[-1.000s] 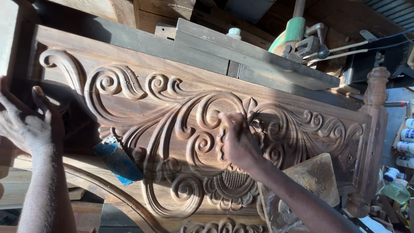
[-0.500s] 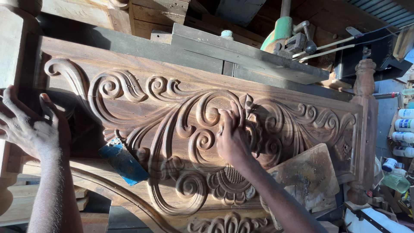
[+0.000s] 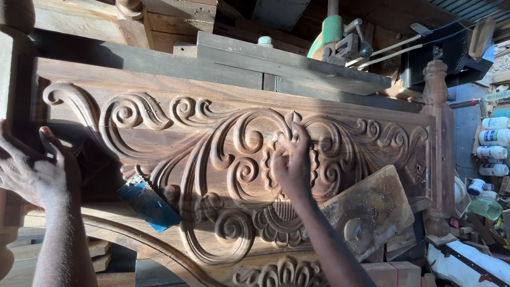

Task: The person sands the intricate floral carvings on a large wooden headboard, using a handheld sanding block to reach the curved surfaces and edges.

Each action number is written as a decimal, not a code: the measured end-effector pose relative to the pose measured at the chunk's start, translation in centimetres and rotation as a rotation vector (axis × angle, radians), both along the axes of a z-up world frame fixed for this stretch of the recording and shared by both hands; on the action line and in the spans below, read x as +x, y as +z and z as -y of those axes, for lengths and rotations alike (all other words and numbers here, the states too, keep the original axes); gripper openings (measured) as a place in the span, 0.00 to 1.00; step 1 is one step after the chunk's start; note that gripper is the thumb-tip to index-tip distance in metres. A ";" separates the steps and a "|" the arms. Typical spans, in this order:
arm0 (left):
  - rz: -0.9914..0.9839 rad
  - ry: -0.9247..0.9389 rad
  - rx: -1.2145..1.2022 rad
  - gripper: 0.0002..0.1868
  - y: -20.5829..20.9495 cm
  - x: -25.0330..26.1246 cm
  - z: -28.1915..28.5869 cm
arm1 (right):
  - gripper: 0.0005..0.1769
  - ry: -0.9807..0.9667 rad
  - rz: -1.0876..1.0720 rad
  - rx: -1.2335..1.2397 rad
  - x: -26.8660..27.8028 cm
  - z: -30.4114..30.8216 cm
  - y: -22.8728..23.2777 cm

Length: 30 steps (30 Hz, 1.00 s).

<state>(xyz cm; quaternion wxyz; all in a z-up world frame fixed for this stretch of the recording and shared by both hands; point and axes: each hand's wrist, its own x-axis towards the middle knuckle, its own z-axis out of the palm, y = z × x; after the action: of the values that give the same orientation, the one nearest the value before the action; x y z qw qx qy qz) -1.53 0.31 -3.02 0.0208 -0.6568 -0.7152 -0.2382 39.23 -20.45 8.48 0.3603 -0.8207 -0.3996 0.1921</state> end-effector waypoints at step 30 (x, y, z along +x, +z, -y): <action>0.046 0.097 -0.251 0.40 -0.6 -0.2 -0.5 | 0.24 0.134 0.835 -0.292 -4.2 -1.8 -3.8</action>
<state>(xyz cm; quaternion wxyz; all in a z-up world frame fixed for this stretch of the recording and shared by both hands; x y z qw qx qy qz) -1.69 0.79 -3.64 -0.0663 -0.6134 -0.7704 -0.1605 34.98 -18.68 4.72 0.0354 -0.8425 -0.5318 -0.0782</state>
